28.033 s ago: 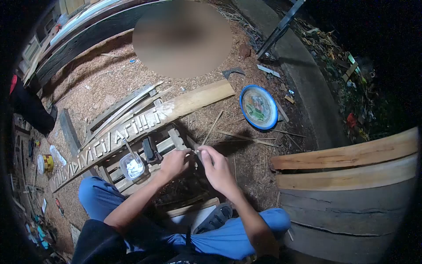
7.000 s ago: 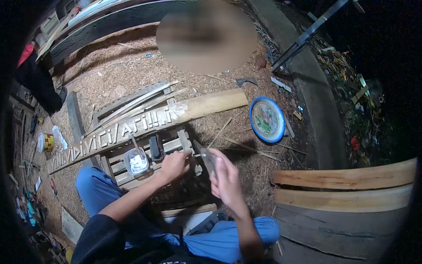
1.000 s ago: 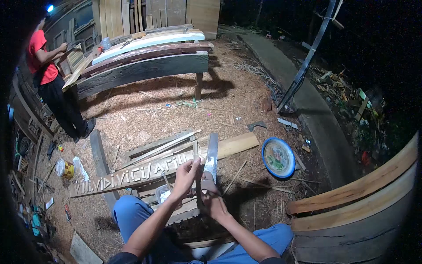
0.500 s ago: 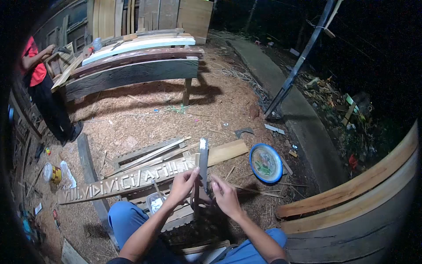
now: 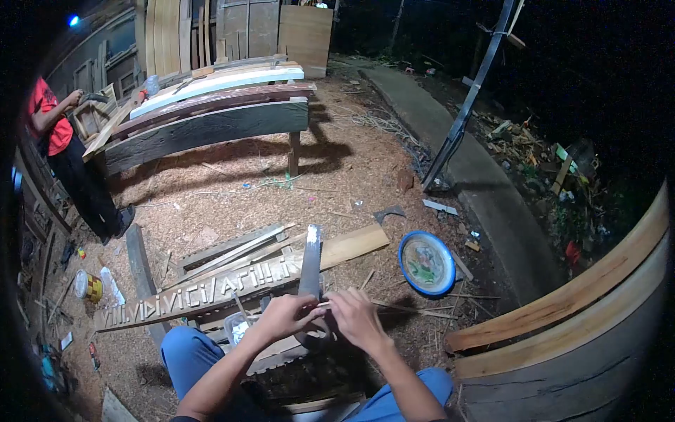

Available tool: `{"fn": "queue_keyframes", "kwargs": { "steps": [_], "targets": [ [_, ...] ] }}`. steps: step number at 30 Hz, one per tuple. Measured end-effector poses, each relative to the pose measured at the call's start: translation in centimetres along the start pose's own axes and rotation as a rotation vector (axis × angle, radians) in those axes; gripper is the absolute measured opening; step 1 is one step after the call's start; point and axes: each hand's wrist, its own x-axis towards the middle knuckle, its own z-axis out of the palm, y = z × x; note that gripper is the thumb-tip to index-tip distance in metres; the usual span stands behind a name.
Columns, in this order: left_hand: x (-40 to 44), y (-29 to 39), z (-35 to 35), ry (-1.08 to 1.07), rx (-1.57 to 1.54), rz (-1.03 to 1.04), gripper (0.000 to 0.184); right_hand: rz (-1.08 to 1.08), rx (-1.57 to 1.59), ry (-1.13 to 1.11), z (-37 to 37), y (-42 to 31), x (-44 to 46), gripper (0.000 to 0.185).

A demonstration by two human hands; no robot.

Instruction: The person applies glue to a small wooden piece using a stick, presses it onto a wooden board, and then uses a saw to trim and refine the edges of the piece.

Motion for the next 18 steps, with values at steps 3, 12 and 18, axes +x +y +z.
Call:
{"fn": "queue_keyframes", "kwargs": {
  "steps": [3, 12, 18],
  "targets": [
    [-0.4, -0.4, -0.6, -0.069, 0.175, -0.024, 0.033, 0.043, -0.204, 0.05, -2.0, 0.3, -0.7, 0.025],
    [-1.6, 1.1, 1.4, -0.129, 0.314, 0.1, 0.013, 0.098, -0.101, -0.152, -1.5, -1.1, -3.0, 0.015],
    [-2.3, 0.6, 1.7, 0.057, 0.516, 0.103, 0.017, -0.047, -0.286, 0.023, 0.6, -0.6, -2.4, 0.01]
  ]
}}
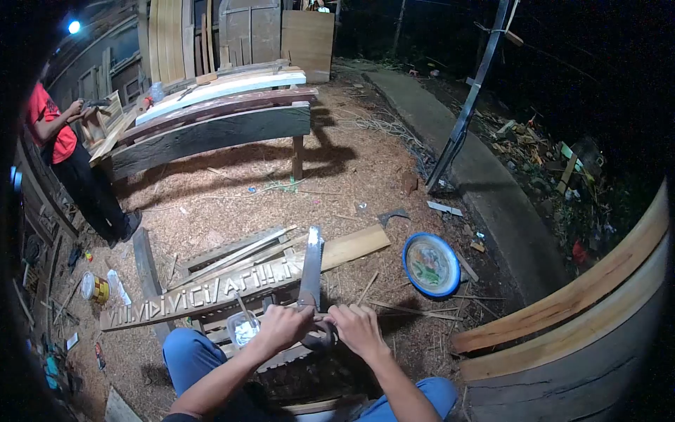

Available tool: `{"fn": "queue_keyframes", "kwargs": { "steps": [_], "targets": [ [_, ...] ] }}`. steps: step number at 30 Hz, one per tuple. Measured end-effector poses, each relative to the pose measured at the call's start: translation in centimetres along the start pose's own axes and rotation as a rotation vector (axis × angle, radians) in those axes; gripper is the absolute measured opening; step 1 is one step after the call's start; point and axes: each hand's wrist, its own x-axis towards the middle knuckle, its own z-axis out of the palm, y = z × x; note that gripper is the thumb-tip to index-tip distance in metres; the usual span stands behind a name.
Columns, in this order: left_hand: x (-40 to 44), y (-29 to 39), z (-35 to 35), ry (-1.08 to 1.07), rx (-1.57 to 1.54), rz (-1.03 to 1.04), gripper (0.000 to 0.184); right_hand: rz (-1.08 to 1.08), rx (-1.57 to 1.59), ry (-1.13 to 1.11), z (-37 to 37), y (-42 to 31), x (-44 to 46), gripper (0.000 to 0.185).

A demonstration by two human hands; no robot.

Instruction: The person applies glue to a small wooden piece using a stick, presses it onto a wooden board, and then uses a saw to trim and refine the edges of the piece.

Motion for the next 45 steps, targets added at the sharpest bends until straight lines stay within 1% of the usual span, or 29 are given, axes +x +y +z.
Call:
{"fn": "queue_keyframes", "kwargs": {
  "steps": [1, 3, 6, 7, 8, 9, 10, 11, 12, 13, 14, 15, 17, 19, 22, 24, 26, 27, 29, 31, 32, 35, 37, 38, 40, 41, 42, 44, 45],
  "targets": [
    [-0.2, -0.1, 0.8, 0.038, 0.043, 0.002, 0.017, 0.004, -0.002, 0.002, 0.6, -0.2, -0.1, 0.01],
    [-0.3, -0.4, 1.7, 0.053, 0.036, 0.014, 0.018, 0.048, -0.061, 0.047, 1.9, -0.2, -0.6, 0.009],
    [-0.1, -1.0, 2.2, 0.079, 0.039, 0.01, 0.022, 0.083, -0.045, 0.019, 2.6, -0.3, -0.7, 0.009],
    [0.3, -1.3, 1.7, 0.027, 0.025, 0.022, 0.023, 0.117, 0.032, 0.001, 2.5, -0.2, -0.6, 0.008],
    [0.6, -1.4, 1.4, -0.029, 0.006, 0.037, 0.024, 0.11, 0.029, 0.002, 2.2, 0.2, -0.4, 0.008],
    [1.1, -1.2, 0.8, -0.109, 0.011, -0.001, 0.032, 0.096, 0.04, 0.011, 1.3, 0.4, 0.1, 0.008],
    [1.7, -1.4, 0.5, -0.112, 0.008, 0.006, 0.032, 0.089, 0.053, 0.02, 0.5, 0.5, 0.4, 0.008],
    [2.2, -1.6, 0.3, -0.045, -0.079, 0.062, 0.035, 0.096, 0.015, 0.001, -0.4, 0.5, 0.7, 0.012],
    [2.2, -1.8, 0.1, 0.021, -0.163, 0.112, 0.039, 0.102, 0.021, -0.001, -0.6, 0.9, 1.0, 0.012],
    [2.4, -2.0, 0.5, 0.054, -0.183, 0.097, 0.038, 0.111, 0.009, 0.027, -0.7, 1.2, 1.1, 0.016],
    [2.6, -1.8, 0.8, 0.06, -0.21, -0.006, 0.031, 0.119, -0.002, 0.056, -0.7, 1.6, 1.1, 0.021],
    [2.5, -2.1, 0.7, 0.082, -0.202, -0.038, 0.03, 0.129, -0.002, 0.039, -0.5, 2.2, 1.1, 0.029],
    [2.5, -2.9, 0.3, 0.1, -0.191, -0.068, 0.029, 0.174, 0.049, 0.055, -0.1, 3.2, 0.9, 0.024],
    [2.3, -3.5, 0.0, 0.181, -0.207, -0.048, 0.027, 0.213, 0.061, 0.048, 0.1, 3.5, 0.6, 0.023],
    [2.0, -3.2, 0.2, 0.141, -0.292, -0.021, 0.026, 0.18, 0.116, 0.078, 0.3, 3.1, 0.3, 0.018],
    [1.9, -2.3, 0.3, 0.069, -0.39, -0.032, 0.025, 0.144, 0.275, 0.122, -0.2, 2.1, 0.6, 0.015],
    [2.2, -1.2, 0.3, 0.001, -0.394, -0.002, 0.026, 0.133, 0.27, 0.14, 0.0, 1.3, 0.9, 0.015],
    [2.3, -1.2, 0.9, -0.042, -0.351, 0.009, 0.03, 0.158, 0.263, 0.149, 0.2, 1.1, 1.0, 0.015],
    [2.6, -1.1, 1.7, -0.043, -0.317, 0.013, 0.033, 0.211, 0.257, 0.158, 0.3, 1.0, 1.2, 0.014],
    [2.9, -0.8, 1.3, -0.047, -0.265, 0.022, 0.039, 0.2, 0.263, 0.177, 0.6, 1.4, 1.3, 0.013],
    [2.9, -0.6, 1.2, -0.047, -0.263, 0.019, 0.039, 0.193, 0.269, 0.195, 0.8, 1.6, 1.3, 0.012],
    [3.1, 0.2, 0.6, -0.041, -0.213, -0.034, 0.034, 0.209, 0.334, 0.171, 1.1, 2.2, 1.2, 0.011],
    [3.0, 1.2, -0.3, 0.021, -0.131, -0.09, 0.027, 0.224, 0.345, 0.173, 1.1, 1.9, 1.3, 0.011],
    [2.7, 1.3, 0.1, 0.021, -0.132, -0.089, 0.027, 0.244, 0.352, 0.176, 1.2, 1.7, 1.3, 0.012],
    [2.2, 1.8, 0.9, 0.085, -0.125, -0.155, 0.02, 0.234, 0.329, 0.184, 1.7, 1.7, 0.9, 0.012],
    [2.0, 2.0, 1.2, 0.117, -0.149, -0.183, 0.014, 0.223, 0.313, 0.188, 1.9, 1.7, 0.9, 0.013],
    [2.2, 1.5, 1.3, 0.117, -0.145, -0.185, 0.014, 0.221, 0.317, 0.189, 2.1, 1.6, 1.0, 0.013],
    [2.7, 0.2, 1.7, 0.153, -0.23, -0.123, 0.012, 0.221, 0.341, 0.267, 2.5, 1.5, 1.0, 0.013],
    [3.0, 0.1, 1.4, 0.193, -0.298, -0.122, 0.016, 0.221, 0.339, 0.266, 2.2, 1.4, 1.2, 0.013]
  ]
}}
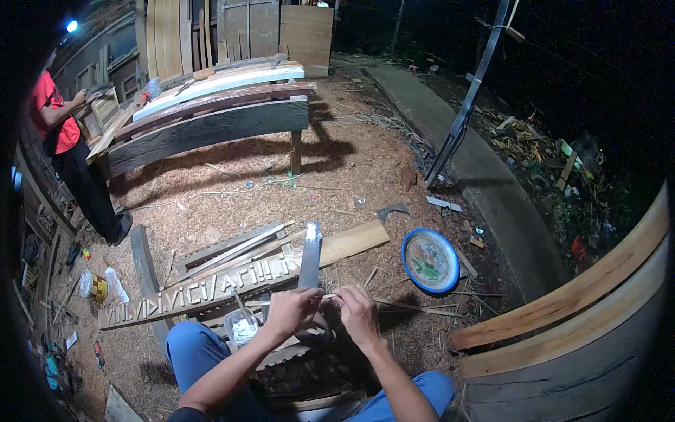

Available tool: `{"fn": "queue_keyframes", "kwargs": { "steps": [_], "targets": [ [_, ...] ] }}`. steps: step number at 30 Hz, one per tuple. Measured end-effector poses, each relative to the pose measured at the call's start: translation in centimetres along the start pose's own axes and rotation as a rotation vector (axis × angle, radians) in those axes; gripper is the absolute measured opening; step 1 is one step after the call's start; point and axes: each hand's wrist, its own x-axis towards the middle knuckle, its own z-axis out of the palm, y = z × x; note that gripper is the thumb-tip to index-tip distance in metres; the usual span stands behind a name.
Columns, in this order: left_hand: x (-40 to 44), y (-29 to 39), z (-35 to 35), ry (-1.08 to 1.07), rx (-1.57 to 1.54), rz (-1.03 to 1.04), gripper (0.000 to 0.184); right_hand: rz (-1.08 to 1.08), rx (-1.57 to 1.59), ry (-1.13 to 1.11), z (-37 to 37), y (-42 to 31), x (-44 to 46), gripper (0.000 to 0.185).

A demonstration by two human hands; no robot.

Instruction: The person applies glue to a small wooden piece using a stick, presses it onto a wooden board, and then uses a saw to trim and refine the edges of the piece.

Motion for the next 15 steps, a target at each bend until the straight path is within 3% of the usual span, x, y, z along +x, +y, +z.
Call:
{"fn": "queue_keyframes", "kwargs": {
  "steps": [4, 9, 10, 15],
  "targets": [
    [0.3, 1.3, -1.3, 0.002, -0.127, 0.058, 0.026, -0.074, 0.007, -0.033, -1.7, -0.7, 0.8, 0.018],
    [0.2, 1.0, -1.2, 0.122, -0.085, 0.156, 0.02, -0.076, -0.028, -0.066, -2.3, -1.2, 1.2, 0.019],
    [0.0, 0.5, -1.2, 0.053, -0.077, 0.155, 0.034, -0.084, -0.02, -0.071, -2.4, -1.3, 1.3, 0.019],
    [0.2, 0.6, -1.7, 0.114, -0.06, 0.173, 0.023, -0.159, 0.023, -0.041, -2.7, -1.3, 1.2, 0.02]
  ]
}}
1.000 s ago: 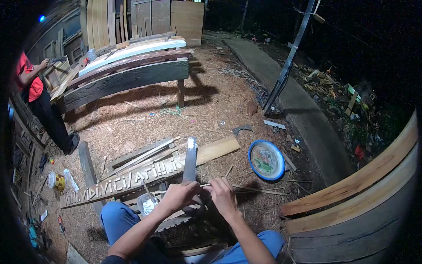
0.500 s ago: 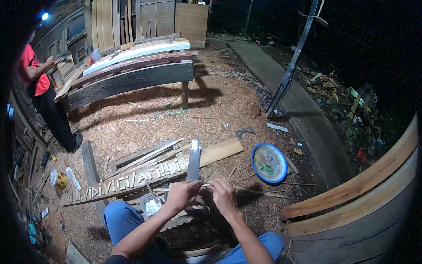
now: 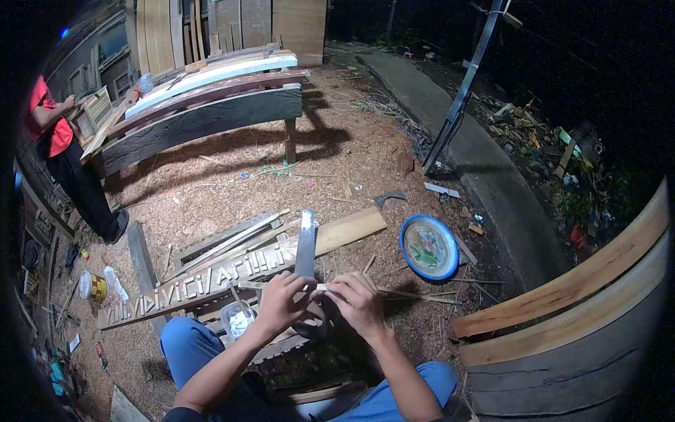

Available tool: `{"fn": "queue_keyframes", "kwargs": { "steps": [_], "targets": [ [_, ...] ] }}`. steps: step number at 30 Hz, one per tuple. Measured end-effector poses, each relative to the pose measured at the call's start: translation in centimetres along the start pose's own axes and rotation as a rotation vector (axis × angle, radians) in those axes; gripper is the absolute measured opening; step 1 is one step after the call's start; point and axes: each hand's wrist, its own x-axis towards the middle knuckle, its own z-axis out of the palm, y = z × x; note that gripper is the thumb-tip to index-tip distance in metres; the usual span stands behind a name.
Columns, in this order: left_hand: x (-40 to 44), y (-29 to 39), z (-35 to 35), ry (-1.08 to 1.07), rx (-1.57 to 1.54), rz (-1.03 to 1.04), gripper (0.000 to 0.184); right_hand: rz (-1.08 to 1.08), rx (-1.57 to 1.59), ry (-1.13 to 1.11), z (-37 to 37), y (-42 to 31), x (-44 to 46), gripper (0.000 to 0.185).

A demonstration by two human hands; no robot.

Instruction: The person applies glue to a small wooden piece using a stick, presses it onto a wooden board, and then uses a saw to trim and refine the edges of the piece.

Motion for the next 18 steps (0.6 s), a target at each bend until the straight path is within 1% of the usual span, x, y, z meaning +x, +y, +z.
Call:
{"fn": "queue_keyframes", "kwargs": {
  "steps": [1, 2, 4, 8, 10, 11, 13, 14, 16, 17, 18],
  "targets": [
    [0.1, 0.3, -0.2, 0.036, -0.022, -0.003, 0.019, -0.001, 0.0, -0.001, 0.0, 0.0, -0.1, 0.02],
    [0.0, 0.5, -0.4, 0.038, -0.02, -0.004, 0.019, -0.008, -0.018, 0.006, 0.1, 0.0, -0.2, 0.02],
    [-0.1, 0.9, -0.6, -0.006, -0.061, -0.084, 0.022, -0.013, -0.037, 0.013, 0.4, 0.0, -0.5, 0.02],
    [-0.8, 0.3, -0.7, -0.06, -0.023, -0.076, 0.024, 0.024, 0.007, -0.009, 1.1, -0.5, -0.8, 0.019],
    [-0.9, 0.6, -1.3, -0.138, -0.036, -0.167, 0.028, 0.005, 0.032, -0.005, 1.5, -0.5, -1.1, 0.019],
    [-0.9, 0.7, -1.5, -0.135, -0.033, -0.169, 0.028, 0.002, 0.036, -0.006, 1.7, -0.6, -1.2, 0.019],
    [-1.0, 0.8, -1.7, -0.219, 0.084, -0.268, 0.033, 0.038, 0.039, -0.052, 2.2, -1.3, -1.6, 0.035],
    [-1.1, 0.8, -1.6, -0.217, 0.084, -0.272, 0.033, 0.035, 0.041, -0.056, 2.6, -1.8, -1.6, 0.035],
    [-1.0, 0.8, -1.5, -0.117, 0.017, -0.287, 0.037, 0.258, 0.092, -0.028, 3.6, -2.9, -1.8, 0.06],
    [-0.8, 0.8, -1.5, -0.097, -0.005, -0.315, 0.036, 0.319, 0.171, -0.139, 4.3, -2.4, -2.3, 0.081],
    [-0.9, 0.5, -1.2, -0.098, -0.001, -0.319, 0.036, 0.318, 0.176, -0.141, 4.9, -2.1, -2.6, 0.081]
  ]
}}
